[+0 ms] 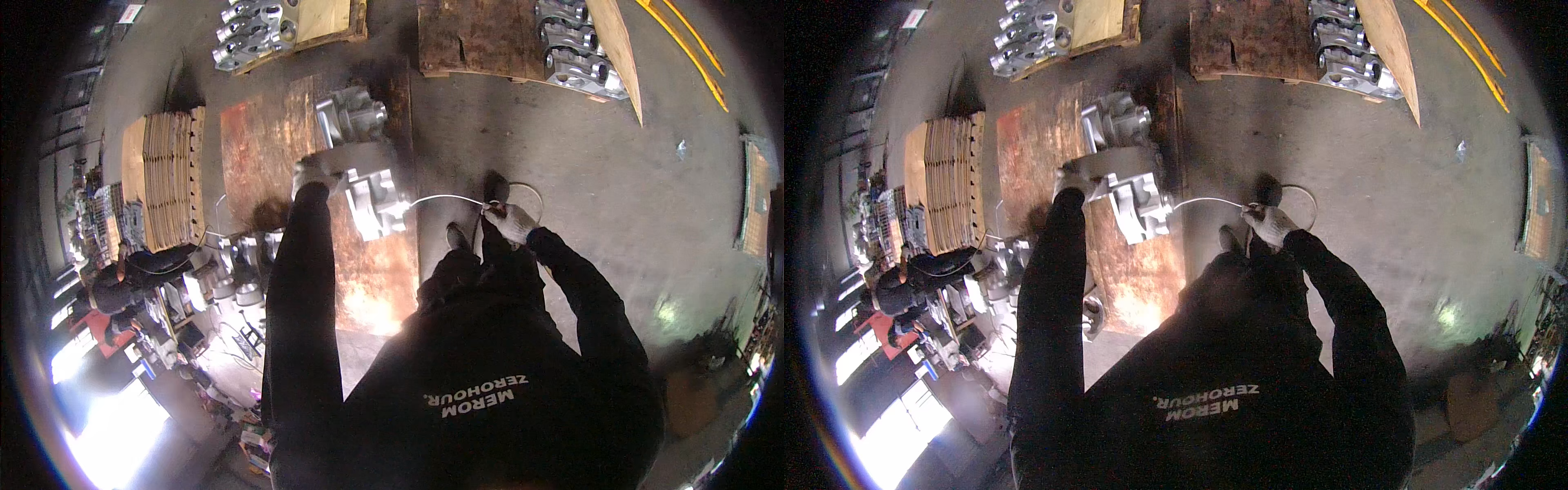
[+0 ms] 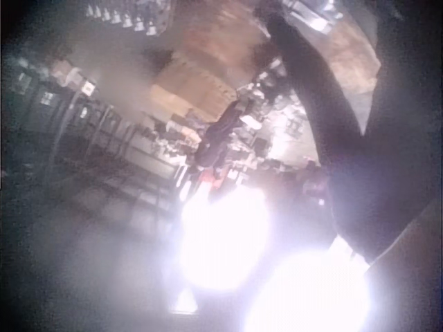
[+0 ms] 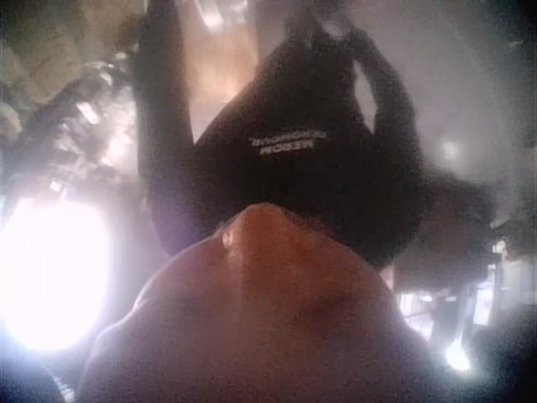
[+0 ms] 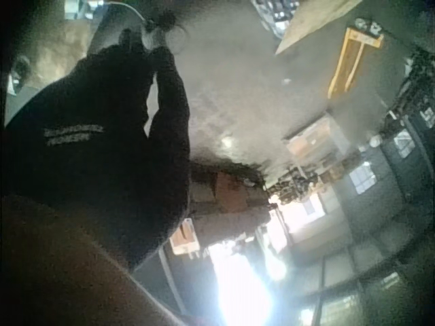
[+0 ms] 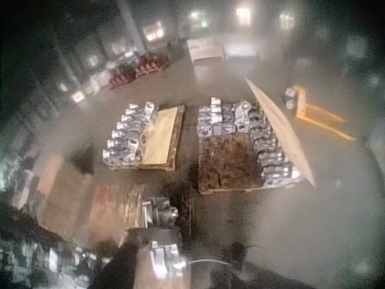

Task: The person uses a handheld spray nozzle to clean several silver metal parts on a wooden workbench. They pick up each part, spray it thoroughly, rotate it to cover all sides, and place it back on the bench. The person repeats this process for multiple parts throughout the clip.

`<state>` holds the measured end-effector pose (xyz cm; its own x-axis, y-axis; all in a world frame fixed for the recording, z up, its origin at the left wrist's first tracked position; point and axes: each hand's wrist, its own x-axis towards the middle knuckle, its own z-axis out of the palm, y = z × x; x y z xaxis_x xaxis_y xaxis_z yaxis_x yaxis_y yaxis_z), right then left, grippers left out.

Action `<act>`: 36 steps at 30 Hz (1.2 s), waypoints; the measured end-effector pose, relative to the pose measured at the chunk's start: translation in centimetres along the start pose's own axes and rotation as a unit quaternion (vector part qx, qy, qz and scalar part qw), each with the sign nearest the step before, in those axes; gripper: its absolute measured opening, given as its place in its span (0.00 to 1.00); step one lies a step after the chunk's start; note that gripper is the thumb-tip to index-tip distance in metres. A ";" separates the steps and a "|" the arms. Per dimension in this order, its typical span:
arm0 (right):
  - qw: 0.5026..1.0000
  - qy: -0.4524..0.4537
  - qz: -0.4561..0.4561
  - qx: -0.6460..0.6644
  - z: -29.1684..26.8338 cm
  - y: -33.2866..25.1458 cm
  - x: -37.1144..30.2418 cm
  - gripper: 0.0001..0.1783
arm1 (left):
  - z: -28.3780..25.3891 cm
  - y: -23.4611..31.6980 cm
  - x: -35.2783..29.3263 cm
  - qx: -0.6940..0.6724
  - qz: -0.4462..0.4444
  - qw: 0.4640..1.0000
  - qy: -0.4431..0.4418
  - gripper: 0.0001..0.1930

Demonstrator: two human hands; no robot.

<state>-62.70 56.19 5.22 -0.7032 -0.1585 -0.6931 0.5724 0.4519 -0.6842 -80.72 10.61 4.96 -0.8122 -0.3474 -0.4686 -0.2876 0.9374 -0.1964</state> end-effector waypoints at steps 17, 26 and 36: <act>0.991 0.018 -0.092 0.097 -2.4 0.7 16.0 0.19 | -4.7 2.6 -3.8 0.009 -0.055 0.996 -0.064 0.65; 0.959 -0.113 0.094 0.240 -0.9 -0.9 17.0 0.26 | -4.0 2.8 -3.5 0.035 -0.079 0.995 -0.058 0.71; 0.966 -0.141 0.108 0.189 0.4 -1.1 19.9 0.23 | -3.9 1.5 -4.1 0.031 -0.102 0.990 -0.089 0.70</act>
<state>-77.20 52.17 -7.92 -0.4383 -0.3527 -0.8267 0.8434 0.1567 -0.5140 -79.82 13.58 9.96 -0.6370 -0.5332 -0.5567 -0.4002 0.8460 -0.3524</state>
